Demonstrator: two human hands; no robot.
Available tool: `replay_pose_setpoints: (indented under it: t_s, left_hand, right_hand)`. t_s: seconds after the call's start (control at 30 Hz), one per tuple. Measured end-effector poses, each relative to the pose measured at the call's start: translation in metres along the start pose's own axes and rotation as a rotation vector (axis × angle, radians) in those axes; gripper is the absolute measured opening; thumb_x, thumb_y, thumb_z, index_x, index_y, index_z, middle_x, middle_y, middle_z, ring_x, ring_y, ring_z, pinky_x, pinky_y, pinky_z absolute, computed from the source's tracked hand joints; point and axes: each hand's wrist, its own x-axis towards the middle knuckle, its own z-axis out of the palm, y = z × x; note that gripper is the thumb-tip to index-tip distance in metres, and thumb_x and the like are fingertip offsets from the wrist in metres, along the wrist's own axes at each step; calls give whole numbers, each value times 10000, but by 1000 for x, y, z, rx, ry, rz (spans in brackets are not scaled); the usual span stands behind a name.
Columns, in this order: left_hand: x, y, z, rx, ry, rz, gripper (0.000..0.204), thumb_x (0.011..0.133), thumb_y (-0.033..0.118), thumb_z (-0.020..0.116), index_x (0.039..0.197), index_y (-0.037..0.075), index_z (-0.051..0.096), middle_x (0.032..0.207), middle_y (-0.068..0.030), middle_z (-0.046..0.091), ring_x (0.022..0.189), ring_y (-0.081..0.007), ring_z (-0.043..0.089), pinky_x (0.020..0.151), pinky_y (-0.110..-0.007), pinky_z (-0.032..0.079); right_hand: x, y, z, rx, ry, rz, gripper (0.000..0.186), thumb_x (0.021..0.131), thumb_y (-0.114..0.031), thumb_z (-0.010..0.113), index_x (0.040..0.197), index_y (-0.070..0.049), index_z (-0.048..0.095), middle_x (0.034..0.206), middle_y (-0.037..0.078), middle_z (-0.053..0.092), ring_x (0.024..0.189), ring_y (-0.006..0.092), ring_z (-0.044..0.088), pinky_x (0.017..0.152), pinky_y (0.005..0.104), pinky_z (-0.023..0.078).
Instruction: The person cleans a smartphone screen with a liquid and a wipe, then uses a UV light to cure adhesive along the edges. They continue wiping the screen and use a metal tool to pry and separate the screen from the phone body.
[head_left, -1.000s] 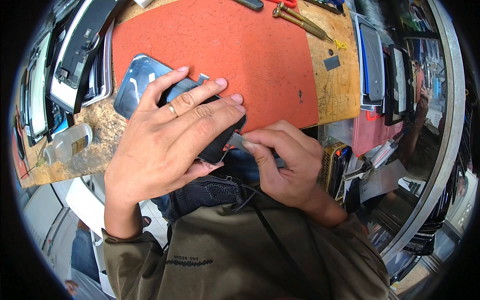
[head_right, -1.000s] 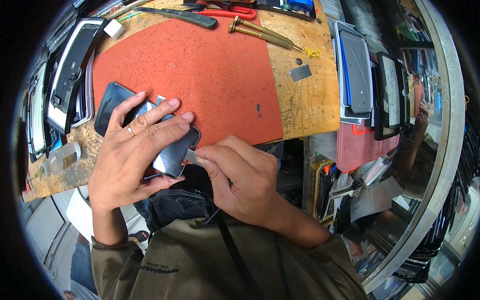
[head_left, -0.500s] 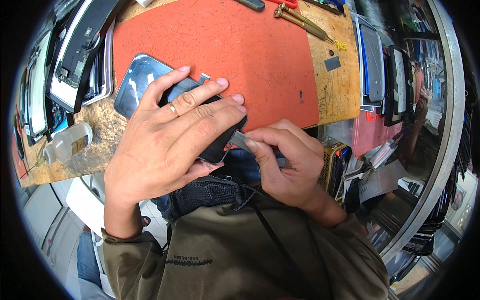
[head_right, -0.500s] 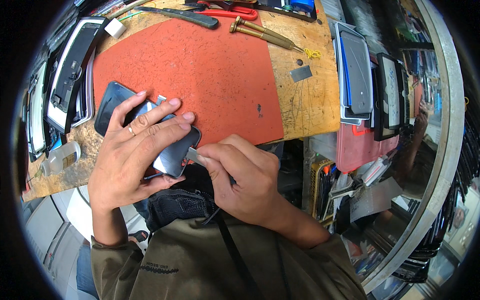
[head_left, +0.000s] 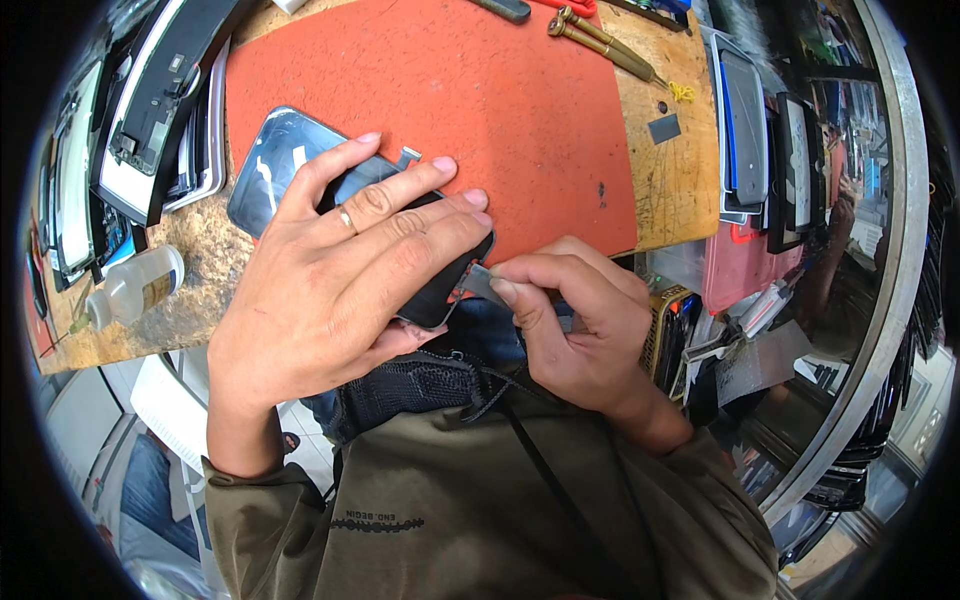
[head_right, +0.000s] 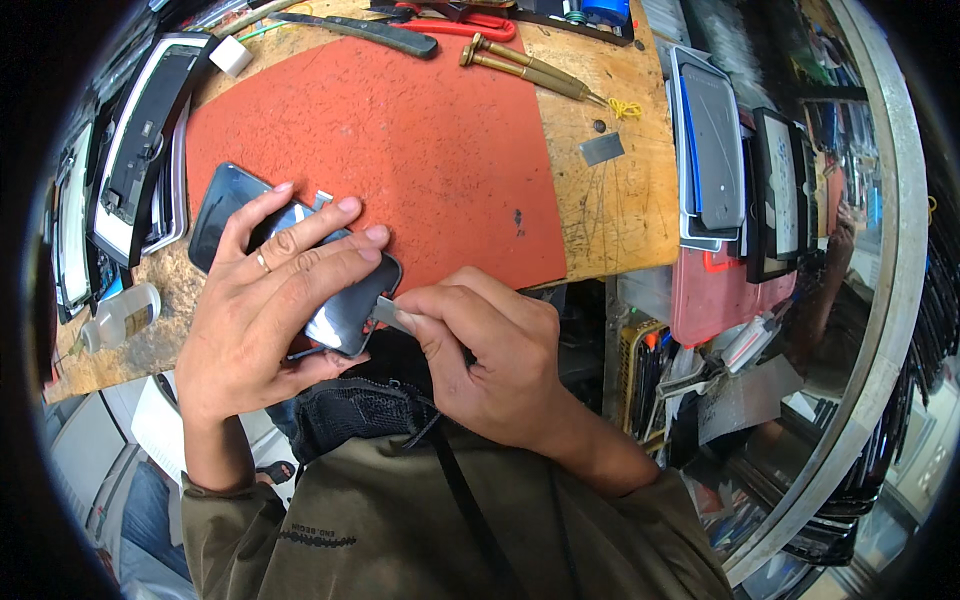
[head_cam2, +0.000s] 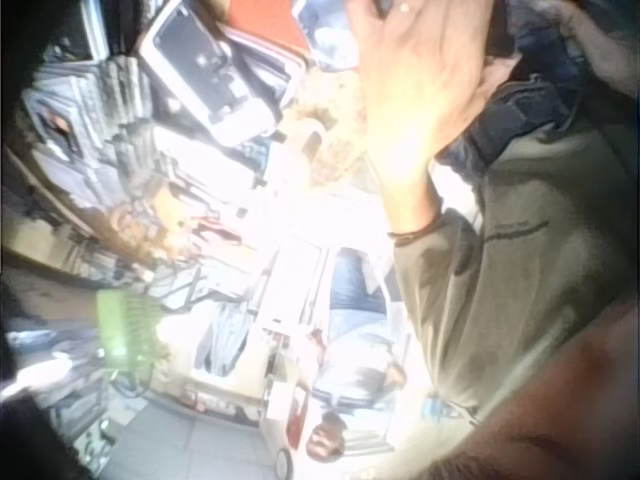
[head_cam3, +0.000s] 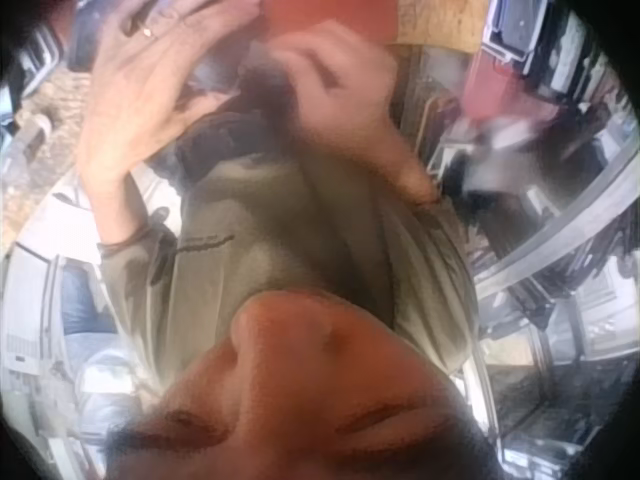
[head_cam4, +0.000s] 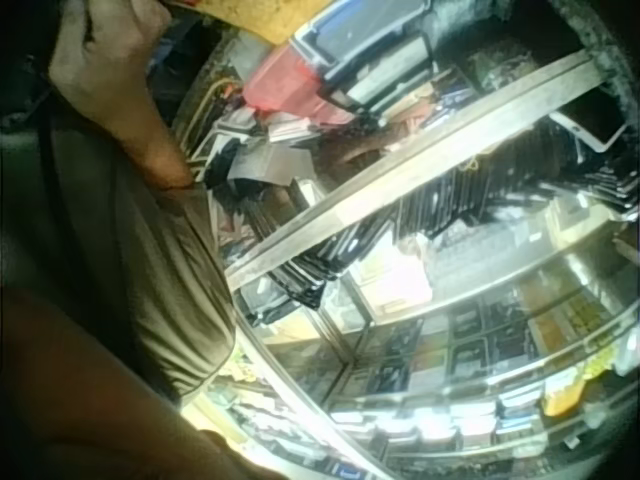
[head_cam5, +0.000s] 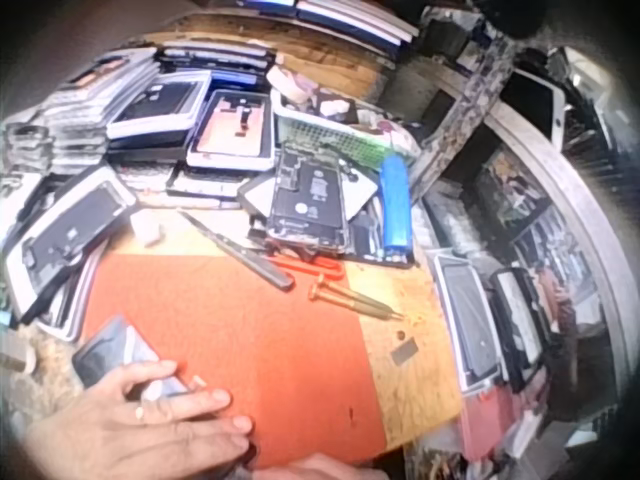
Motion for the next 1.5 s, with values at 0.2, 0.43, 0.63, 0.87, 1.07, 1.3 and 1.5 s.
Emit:
replay_pose_setpoints:
  t_s: [0.2, 0.43, 0.63, 0.87, 1.07, 1.3, 1.5]
  left_hand:
    - [-1, 1, 2, -15, 17, -8, 659, 881, 414, 855, 1412, 56, 699, 1504, -77, 748, 1527, -310, 611, 1302, -620, 344]
    - [0, 0, 3, -8, 16, -2, 669, 901, 466, 829, 1411, 52, 699, 1495, -82, 752, 1517, -316, 621, 1302, -620, 343]
    - [-1, 0, 1, 0, 2, -1, 677, 919, 500, 806, 1411, 48, 697, 1489, -91, 754, 1515, -322, 621, 1302, -625, 339]
    - [0, 0, 1, -6, 5, -3, 667, 910, 473, 815, 1408, 44, 699, 1486, -91, 755, 1522, -321, 616, 1302, -628, 339]
    - [0, 0, 2, -10, 20, -6, 644, 885, 438, 834, 1385, 48, 721, 1484, -87, 757, 1514, -314, 623, 1302, -622, 344]
    - [-1, 2, 4, -15, 36, -11, 632, 845, 352, 862, 1385, 53, 725, 1483, -81, 758, 1509, -310, 627, 1299, -616, 349]
    - [0, 1, 2, -23, 20, -8, 661, 857, 395, 850, 1404, 52, 709, 1499, -81, 749, 1519, -316, 618, 1295, -622, 347]
  right_hand:
    - [-1, 0, 3, -15, 22, -22, 149, 917, 86, 820, 1045, 33, 765, 835, 146, 717, 677, 266, 723, 585, 358, 530]
    - [0, 0, 3, -33, 5, -48, 160, 903, 90, 825, 1034, 22, 760, 832, 134, 704, 666, 276, 711, 581, 368, 526]
    - [2, 1, -3, 0, -50, -25, 159, 912, 94, 816, 1041, 17, 764, 829, 131, 699, 661, 262, 707, 581, 362, 521]
    - [1, -3, 0, 8, -16, 30, 146, 927, 95, 808, 1049, 25, 770, 838, 137, 708, 670, 247, 714, 589, 354, 525]
    - [0, -3, 0, -22, -10, 16, 150, 919, 98, 810, 1046, 31, 768, 854, 148, 727, 685, 259, 729, 601, 353, 542]
    - [0, -2, 1, -33, -9, -20, 160, 908, 97, 813, 1044, 28, 764, 846, 145, 720, 685, 275, 730, 598, 360, 542]
    - [2, -2, -1, -41, -37, -31, 175, 902, 89, 816, 1050, 15, 760, 829, 133, 690, 662, 285, 706, 575, 379, 517]
